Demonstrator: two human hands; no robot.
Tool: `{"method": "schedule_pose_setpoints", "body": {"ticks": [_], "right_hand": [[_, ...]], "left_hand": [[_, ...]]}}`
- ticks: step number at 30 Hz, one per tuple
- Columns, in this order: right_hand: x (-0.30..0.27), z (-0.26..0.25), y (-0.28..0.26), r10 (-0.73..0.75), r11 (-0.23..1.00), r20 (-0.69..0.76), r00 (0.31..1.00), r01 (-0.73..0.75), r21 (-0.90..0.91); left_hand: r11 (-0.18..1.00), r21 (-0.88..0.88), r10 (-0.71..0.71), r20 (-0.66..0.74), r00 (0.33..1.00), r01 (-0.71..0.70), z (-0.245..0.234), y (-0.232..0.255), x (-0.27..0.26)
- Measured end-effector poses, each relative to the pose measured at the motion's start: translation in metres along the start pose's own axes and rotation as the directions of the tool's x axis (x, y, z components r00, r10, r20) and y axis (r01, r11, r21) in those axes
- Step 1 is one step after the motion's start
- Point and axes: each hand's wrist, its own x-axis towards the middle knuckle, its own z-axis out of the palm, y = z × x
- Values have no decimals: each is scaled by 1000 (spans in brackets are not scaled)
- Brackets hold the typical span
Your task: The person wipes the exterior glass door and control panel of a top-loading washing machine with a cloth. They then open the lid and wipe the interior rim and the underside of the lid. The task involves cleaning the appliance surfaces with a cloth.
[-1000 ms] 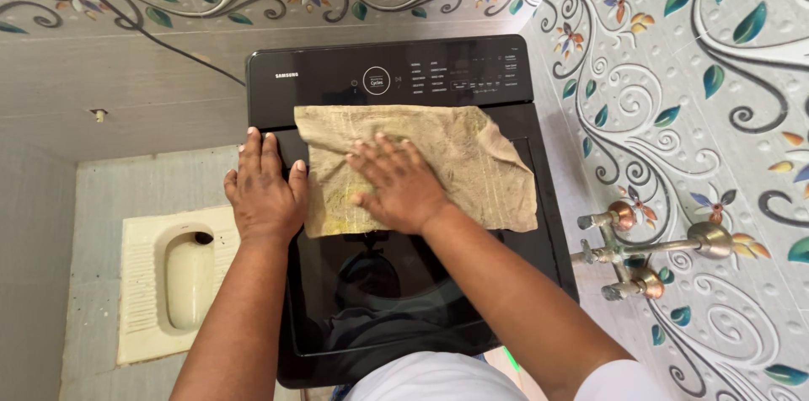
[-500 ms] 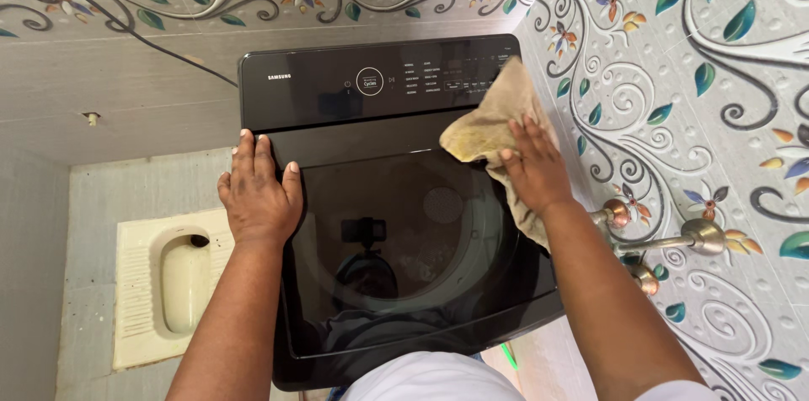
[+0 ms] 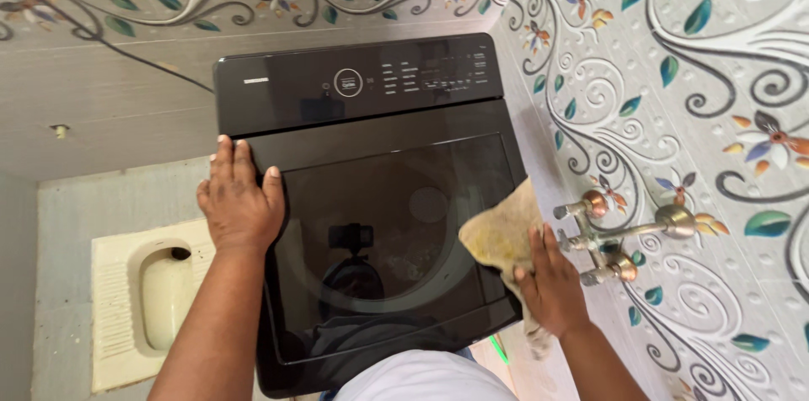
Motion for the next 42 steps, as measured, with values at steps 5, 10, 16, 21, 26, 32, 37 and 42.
{"method": "schedule_pose_setpoints", "body": {"ticks": [5,10,16,21,26,32,37,42], "right_hand": [[-32,8,0,58,996,19,998,-57,-69],[8,7,-3,-40,994,-84,996,31,-106],[99,-1,-6,-41,999,-45,998,41,-1],[161,-2,-15,-87,996,-100,991,87,-7],[173,-3,-21,-74,997,-138,988,78,27],[145,-5,-23,-20,997,-152,988,31,70],[87,-6,-16,-33,995,-138,990,45,88],[20,-6,-8,-21,996,-111,994,30,87]], "left_hand": [[1000,-7,26,-25,999,-26,5,-4,-1],[999,-16,30,-17,999,-31,3,-4,-1],[1000,7,28,-9,1000,-28,0,-2,-1],[1000,-11,22,-19,1000,-22,-3,1,-2],[1000,11,23,-22,999,-23,-2,0,-1],[999,21,28,-26,999,-28,-1,0,-1],[1000,-1,24,-17,1000,-24,-2,0,-1],[1000,-8,4,9,1000,-4,-4,2,0]]}}
